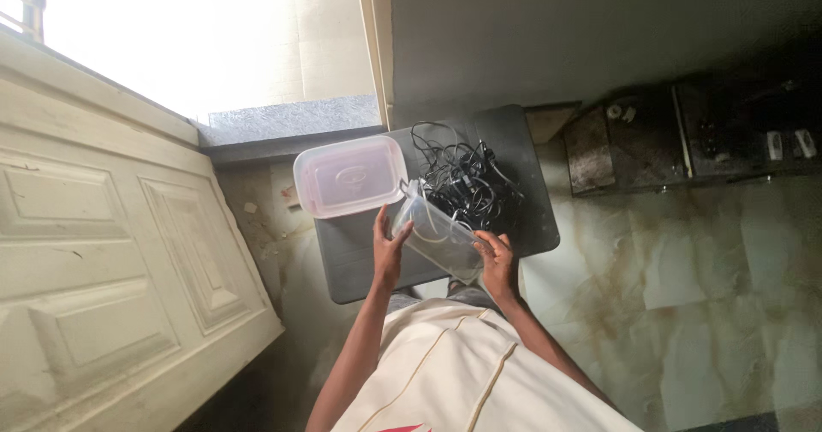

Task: The person retrieves a purple container and a clear container filled with tangled cables from a shelf and places them on a table. They then proceed to untangle and coil individual cables, including a white USB cable and a black power cord, organizing them on the table surface.

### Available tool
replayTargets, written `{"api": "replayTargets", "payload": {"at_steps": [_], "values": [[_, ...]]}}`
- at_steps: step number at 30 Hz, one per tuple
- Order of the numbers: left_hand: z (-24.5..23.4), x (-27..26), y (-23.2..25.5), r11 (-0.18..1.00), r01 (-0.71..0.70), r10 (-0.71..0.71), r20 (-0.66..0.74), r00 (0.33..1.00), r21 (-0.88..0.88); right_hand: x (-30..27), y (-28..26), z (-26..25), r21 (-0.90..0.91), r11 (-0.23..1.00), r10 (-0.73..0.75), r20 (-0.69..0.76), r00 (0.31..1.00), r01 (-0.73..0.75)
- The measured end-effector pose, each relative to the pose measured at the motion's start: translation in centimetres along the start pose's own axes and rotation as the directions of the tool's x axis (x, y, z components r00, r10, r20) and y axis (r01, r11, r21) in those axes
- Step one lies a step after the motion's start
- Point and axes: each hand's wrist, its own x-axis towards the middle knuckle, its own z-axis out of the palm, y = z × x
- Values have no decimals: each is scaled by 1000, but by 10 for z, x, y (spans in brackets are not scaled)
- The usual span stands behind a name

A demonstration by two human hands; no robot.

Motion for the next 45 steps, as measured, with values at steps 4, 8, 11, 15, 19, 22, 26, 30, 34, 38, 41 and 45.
{"api": "replayTargets", "payload": {"at_steps": [4,8,11,15,19,22,26,30,34,38,41,45], "values": [[29,2,-20,893,141,-71,176,982,-428,11,17,-5,83,996,32,44,999,-35],[45,7,-30,882,161,-106,145,984,-444,22,40,-13,311,924,122,312,942,-222],[55,9,-46,768,183,-131,128,983,-614,48,56,-30,329,878,137,521,842,-347],[65,-2,-49,659,184,-153,110,982,-729,96,37,-49,-97,994,-9,400,916,52],[73,-13,-65,667,125,-147,35,989,-735,118,16,-22,11,878,-400,563,723,478],[74,5,-94,787,22,-157,-166,974,-616,125,16,-3,-7,922,-310,585,750,387],[78,11,-100,955,-104,-28,-437,899,-276,130,26,16,-90,924,-282,498,820,373],[90,-10,-53,991,50,-90,-341,936,-123,121,30,18,-99,881,-384,420,822,462],[98,-20,-25,996,85,-88,-438,895,-27,119,20,11,-37,859,-430,490,759,511],[94,-29,-20,997,50,-75,-460,885,-66,127,11,-5,-16,908,-354,501,790,418],[90,-37,-21,992,29,-84,-450,889,-126,138,16,-23,212,933,-359,464,810,291],[90,-41,-24,999,28,-32,-470,882,-16,157,11,-57,204,962,-259,465,846,182]]}}
